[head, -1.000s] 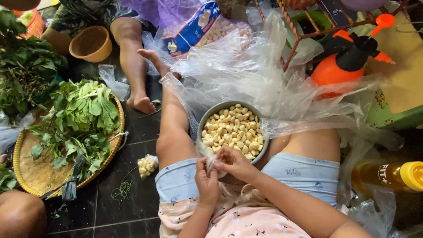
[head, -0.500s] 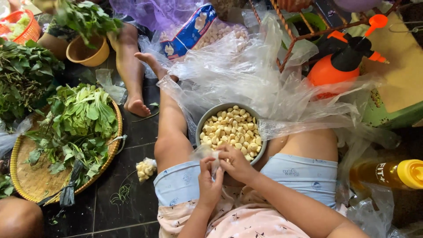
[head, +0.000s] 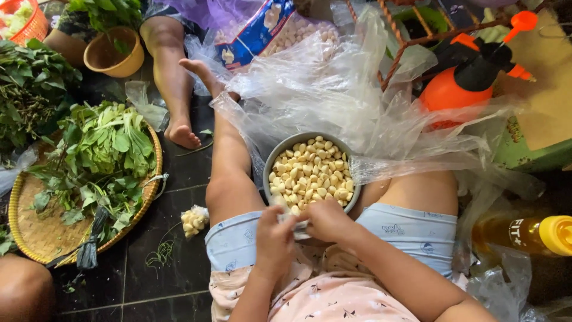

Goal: Peeling garlic cloves and placing them into small plastic bags while sitting on the floor.

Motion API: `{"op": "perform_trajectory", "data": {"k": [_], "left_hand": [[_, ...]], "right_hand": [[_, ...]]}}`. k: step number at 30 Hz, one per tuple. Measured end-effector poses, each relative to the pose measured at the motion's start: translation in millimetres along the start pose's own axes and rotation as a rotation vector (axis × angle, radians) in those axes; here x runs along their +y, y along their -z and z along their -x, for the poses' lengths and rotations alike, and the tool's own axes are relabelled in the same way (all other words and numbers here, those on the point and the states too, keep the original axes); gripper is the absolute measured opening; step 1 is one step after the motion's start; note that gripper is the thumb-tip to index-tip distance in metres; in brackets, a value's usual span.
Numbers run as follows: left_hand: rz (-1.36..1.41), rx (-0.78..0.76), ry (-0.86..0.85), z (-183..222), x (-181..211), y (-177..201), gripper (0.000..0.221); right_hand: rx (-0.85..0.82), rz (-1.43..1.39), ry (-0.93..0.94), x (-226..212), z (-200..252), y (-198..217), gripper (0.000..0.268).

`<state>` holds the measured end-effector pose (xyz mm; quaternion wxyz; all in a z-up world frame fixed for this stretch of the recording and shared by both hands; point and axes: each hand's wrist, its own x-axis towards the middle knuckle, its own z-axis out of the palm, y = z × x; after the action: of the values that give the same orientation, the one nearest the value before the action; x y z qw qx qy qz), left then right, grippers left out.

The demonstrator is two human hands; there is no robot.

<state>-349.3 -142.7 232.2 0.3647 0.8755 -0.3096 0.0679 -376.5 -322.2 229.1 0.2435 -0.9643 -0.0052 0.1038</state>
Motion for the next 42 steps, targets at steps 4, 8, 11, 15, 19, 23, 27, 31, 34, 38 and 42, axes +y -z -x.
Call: {"op": "perform_trajectory", "data": {"k": [4,8,11,15,19,23,27,31,34,38,42], "left_hand": [[-0.084,-0.162,-0.386,0,10,0,0.025],[-0.109,-0.406,-0.244,2,22,-3,0.024],[-0.011,-0.291,-0.338,5,24,-2,0.014],[-0.004,-0.075,-0.112,3,3,13,0.024],[0.035,0.189,-0.002,-9,-5,40,0.013],[0.093,0.197,-0.003,-6,-14,33,0.031],[0.217,0.211,-0.017,1,-14,27,0.034],[0.03,0.22,-0.077,7,-22,13,0.029],[0.041,0.214,-0.083,12,-27,7,0.027],[0.143,0.237,-0.129,11,-30,2,0.039],[0.122,0.269,-0.102,9,-29,4,0.033]], "right_hand": [[-0.218,-0.204,-0.014,30,3,13,0.019],[-0.309,-0.683,0.084,77,-3,18,0.019],[-0.223,-1.178,0.073,84,-13,4,0.025],[0.05,-0.611,-0.114,44,-15,-7,0.021],[0.369,-0.085,0.161,12,-6,-40,0.014],[0.336,0.115,0.08,5,-5,-49,0.032],[0.302,0.151,0.074,9,-3,-65,0.038],[0.206,0.132,-0.005,6,-2,-52,0.05],[0.156,0.119,0.032,3,-2,-46,0.053],[0.2,0.138,0.151,8,-9,-42,0.062],[0.467,0.077,0.146,9,-30,-40,0.041]]}}
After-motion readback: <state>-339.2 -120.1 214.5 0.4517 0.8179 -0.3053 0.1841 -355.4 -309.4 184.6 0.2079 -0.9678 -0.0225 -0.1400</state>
